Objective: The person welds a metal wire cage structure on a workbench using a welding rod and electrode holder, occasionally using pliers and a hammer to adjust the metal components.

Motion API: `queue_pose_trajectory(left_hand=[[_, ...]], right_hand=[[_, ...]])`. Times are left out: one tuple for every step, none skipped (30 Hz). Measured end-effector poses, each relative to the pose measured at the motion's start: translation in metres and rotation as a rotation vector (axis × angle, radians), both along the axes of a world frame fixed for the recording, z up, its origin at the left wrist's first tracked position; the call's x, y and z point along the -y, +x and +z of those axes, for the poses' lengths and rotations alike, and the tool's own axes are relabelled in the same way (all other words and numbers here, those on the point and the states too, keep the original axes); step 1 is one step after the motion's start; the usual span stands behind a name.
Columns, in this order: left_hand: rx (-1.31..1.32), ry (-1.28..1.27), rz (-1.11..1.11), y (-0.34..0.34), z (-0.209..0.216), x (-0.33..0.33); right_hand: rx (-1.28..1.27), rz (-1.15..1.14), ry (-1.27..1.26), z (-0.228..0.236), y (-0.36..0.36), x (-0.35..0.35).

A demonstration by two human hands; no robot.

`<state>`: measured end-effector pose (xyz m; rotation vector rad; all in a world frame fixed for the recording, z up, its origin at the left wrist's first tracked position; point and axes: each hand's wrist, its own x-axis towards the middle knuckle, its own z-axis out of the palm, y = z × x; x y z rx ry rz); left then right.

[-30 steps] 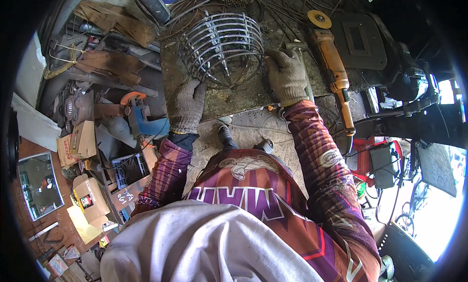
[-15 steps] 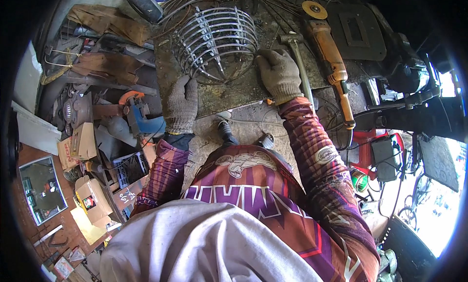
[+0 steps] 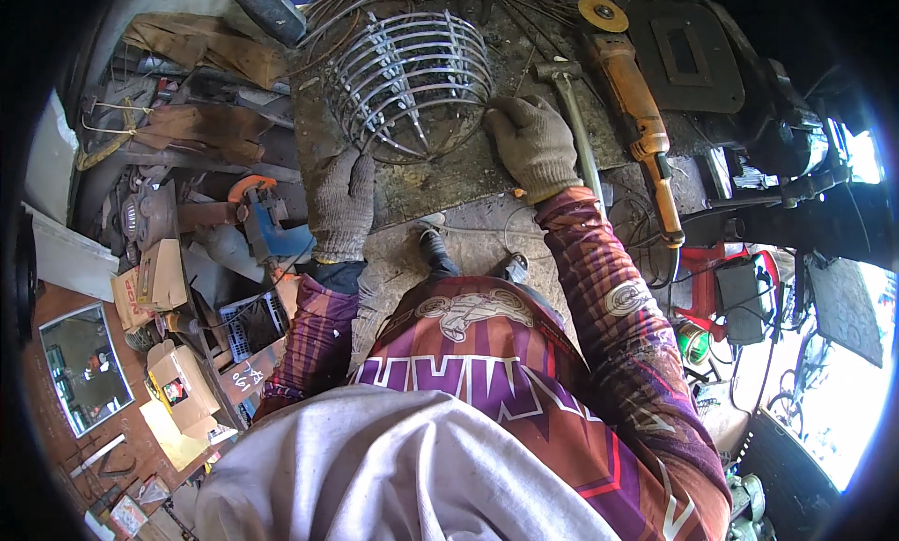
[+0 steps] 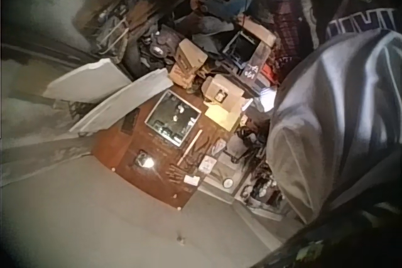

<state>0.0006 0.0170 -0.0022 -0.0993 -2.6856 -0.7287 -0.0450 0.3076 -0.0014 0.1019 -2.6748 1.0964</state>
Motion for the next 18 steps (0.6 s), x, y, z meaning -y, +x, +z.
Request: queue_pose_trajectory(left_hand=[[0.032, 0.032, 0.007, 0.001, -0.003, 0.001], [0.063, 0.063, 0.013, 0.001, -0.007, 0.002], [0.063, 0.065, 0.015, 0.001, -0.011, 0.002], [0.029, 0.136, 0.001, 0.001, -0.015, 0.002], [-0.006, 0.206, -0.013, 0.001, -0.018, 0.003], [-0.006, 0.208, -0.013, 0.001, -0.015, 0.001], [0.052, 0.16, 0.007, 0.002, -0.009, -0.002], [0.109, 0.112, 0.027, 0.002, -0.006, -0.004], [0.106, 0.111, 0.028, 0.001, -0.007, -0.003], [0.093, 0.119, 0.022, 0.001, -0.01, -0.001], [0.079, 0.127, 0.015, 0.001, -0.011, 0.001], [0.078, 0.127, 0.011, 0.001, -0.007, -0.002], [0.092, 0.111, 0.021, 0.002, 0.0, -0.005], [0.106, 0.095, 0.031, 0.002, 0.004, -0.008], [0.106, 0.093, 0.032, 0.002, 0.004, -0.008], [0.089, 0.083, 0.026, 0.001, 0.004, -0.007], [0.072, 0.074, 0.02, 0.001, 0.004, -0.007], [0.074, 0.073, 0.022, 0.002, 0.005, -0.008]], right_hand=[[-0.02, 0.001, -0.012, -0.002, 0.0, 0.0], [-0.04, 0.002, -0.024, -0.003, 0.0, 0.0], [-0.04, 0.004, -0.022, -0.004, 0.0, 0.0], [-0.057, -0.001, -0.023, -0.004, 0.0, 0.0], [-0.074, -0.005, -0.025, -0.004, 0.0, 0.0], [-0.074, -0.006, -0.024, -0.004, 0.0, -0.001], [-0.105, -0.001, -0.039, -0.005, 0.0, -0.002], [-0.135, 0.004, -0.056, -0.005, 0.001, -0.002], [-0.138, 0.006, -0.057, -0.005, 0.001, -0.002], [-0.183, 0.007, -0.044, -0.006, 0.001, -0.002], [-0.228, 0.008, -0.032, -0.006, 0.0, -0.001], [-0.23, 0.004, -0.031, -0.006, 0.0, -0.002], [-0.256, 0.003, -0.05, -0.005, -0.001, -0.002], [-0.282, 0.002, -0.068, -0.005, -0.002, -0.003], [-0.281, 0.002, -0.071, -0.005, -0.002, -0.002], [-0.301, 0.009, -0.068, -0.005, -0.004, -0.002], [-0.32, 0.015, -0.066, -0.005, -0.005, -0.002], [-0.318, 0.017, -0.068, -0.004, -0.005, -0.001]])
